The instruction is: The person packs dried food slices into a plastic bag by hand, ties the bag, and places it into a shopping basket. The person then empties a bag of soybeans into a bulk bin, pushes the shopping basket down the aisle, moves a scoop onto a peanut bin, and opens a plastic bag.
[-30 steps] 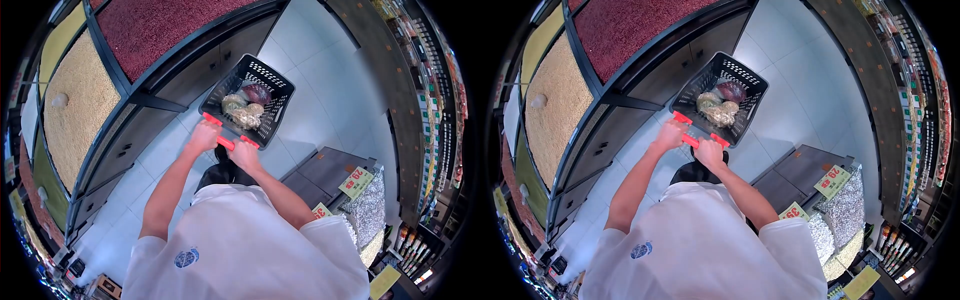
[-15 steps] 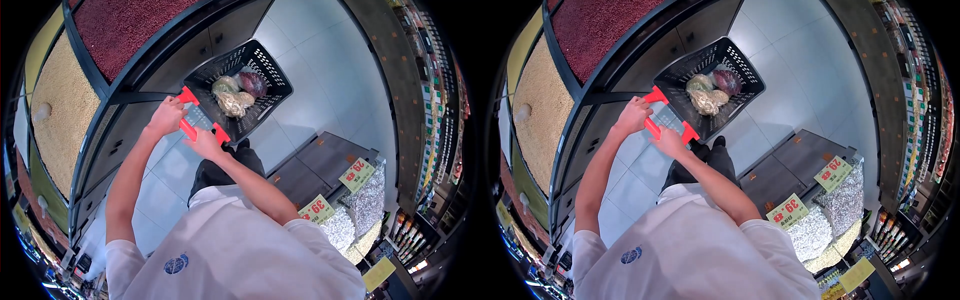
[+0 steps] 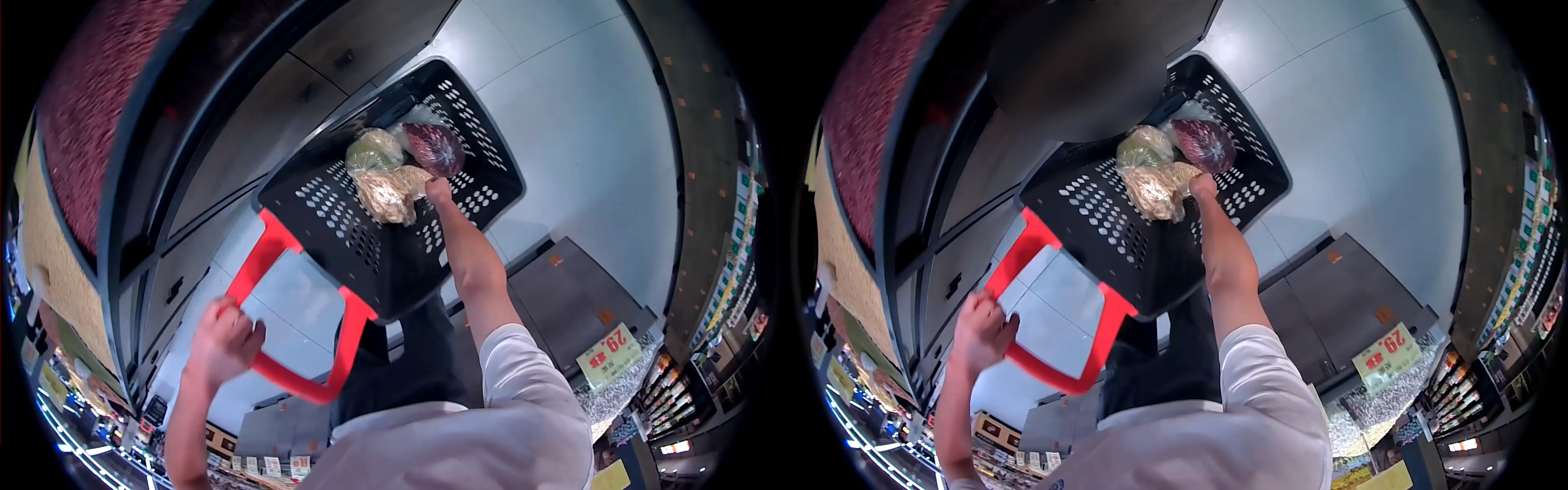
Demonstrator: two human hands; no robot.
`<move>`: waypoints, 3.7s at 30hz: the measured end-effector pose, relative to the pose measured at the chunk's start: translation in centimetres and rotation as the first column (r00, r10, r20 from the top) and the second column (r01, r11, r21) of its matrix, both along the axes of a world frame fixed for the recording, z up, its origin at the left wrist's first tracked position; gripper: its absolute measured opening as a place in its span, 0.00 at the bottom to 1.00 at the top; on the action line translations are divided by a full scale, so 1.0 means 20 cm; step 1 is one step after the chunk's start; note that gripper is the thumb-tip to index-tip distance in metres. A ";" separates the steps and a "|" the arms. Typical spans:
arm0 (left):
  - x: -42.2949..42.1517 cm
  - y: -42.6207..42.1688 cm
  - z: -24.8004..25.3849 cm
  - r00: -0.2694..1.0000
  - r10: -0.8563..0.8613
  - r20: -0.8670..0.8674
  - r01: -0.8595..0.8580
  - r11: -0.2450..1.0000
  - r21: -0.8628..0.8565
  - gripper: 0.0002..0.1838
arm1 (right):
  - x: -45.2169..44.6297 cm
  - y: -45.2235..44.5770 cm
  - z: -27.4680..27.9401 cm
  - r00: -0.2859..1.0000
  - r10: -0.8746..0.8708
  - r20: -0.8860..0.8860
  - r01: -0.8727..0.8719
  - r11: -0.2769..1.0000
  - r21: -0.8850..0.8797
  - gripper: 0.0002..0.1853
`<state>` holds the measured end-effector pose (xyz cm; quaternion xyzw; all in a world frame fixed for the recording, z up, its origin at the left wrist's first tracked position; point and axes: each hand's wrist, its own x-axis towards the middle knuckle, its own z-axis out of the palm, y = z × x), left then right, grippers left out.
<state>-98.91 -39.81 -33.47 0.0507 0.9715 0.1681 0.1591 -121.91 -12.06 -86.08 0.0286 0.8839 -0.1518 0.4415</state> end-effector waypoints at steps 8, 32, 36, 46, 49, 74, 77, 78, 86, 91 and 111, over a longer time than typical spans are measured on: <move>0.00 0.00 -0.02 0.993 -0.039 0.112 0.043 0.999 -0.031 0.07 | 0.46 0.24 -1.23 0.518 -0.584 0.625 0.713 0.698 0.061 0.08; -0.06 0.00 0.00 0.995 -0.023 0.102 0.023 1.000 -0.003 0.09 | 0.16 -0.01 0.16 0.994 -0.085 0.070 0.074 0.986 0.147 0.14; -0.06 0.02 0.02 0.996 0.007 0.094 -0.004 1.000 -0.028 0.11 | 0.08 0.05 0.38 0.986 -0.120 0.118 0.110 0.990 0.088 0.15; -0.03 0.05 0.14 0.994 0.051 0.096 -0.043 0.995 -0.087 0.08 | -0.26 0.22 1.69 0.965 -0.001 -0.262 -0.084 0.947 -0.311 0.13; -0.01 0.05 0.20 0.978 0.068 0.195 -0.053 0.995 -0.080 0.16 | -0.27 0.09 2.26 0.965 0.068 -0.254 -0.150 0.935 -0.321 0.12; 1.81 -0.79 0.54 0.649 0.124 0.751 0.314 -0.942 -0.116 0.46 | 1.88 -2.00 3.83 0.418 0.758 -0.501 -0.808 0.058 -0.587 0.07; 2.02 -0.80 0.41 0.497 0.284 0.820 0.209 -0.956 0.204 0.49 | 1.89 -2.14 3.96 0.438 0.803 -0.405 -0.773 0.106 -0.626 0.06; 2.04 -0.82 0.39 0.464 0.372 0.804 0.215 -0.928 0.305 0.51 | 1.90 -2.19 3.94 0.425 0.808 -0.408 -0.732 0.041 -0.681 0.05; 1.78 -1.02 0.35 0.020 0.860 0.509 0.257 -0.497 0.829 0.31 | 1.89 -2.52 3.89 0.357 0.873 -0.333 -0.659 -0.018 -0.752 0.05; 1.82 -0.98 0.44 -0.359 0.803 0.476 0.072 -0.485 0.872 0.30 | 1.74 -2.50 3.86 0.445 0.896 0.008 -0.551 0.280 -0.786 0.05; 1.80 -1.17 0.82 -0.515 0.787 -0.339 -0.639 -0.090 0.764 0.24 | 1.98 -2.60 4.11 0.394 0.810 -0.434 -0.633 -0.103 -0.767 0.06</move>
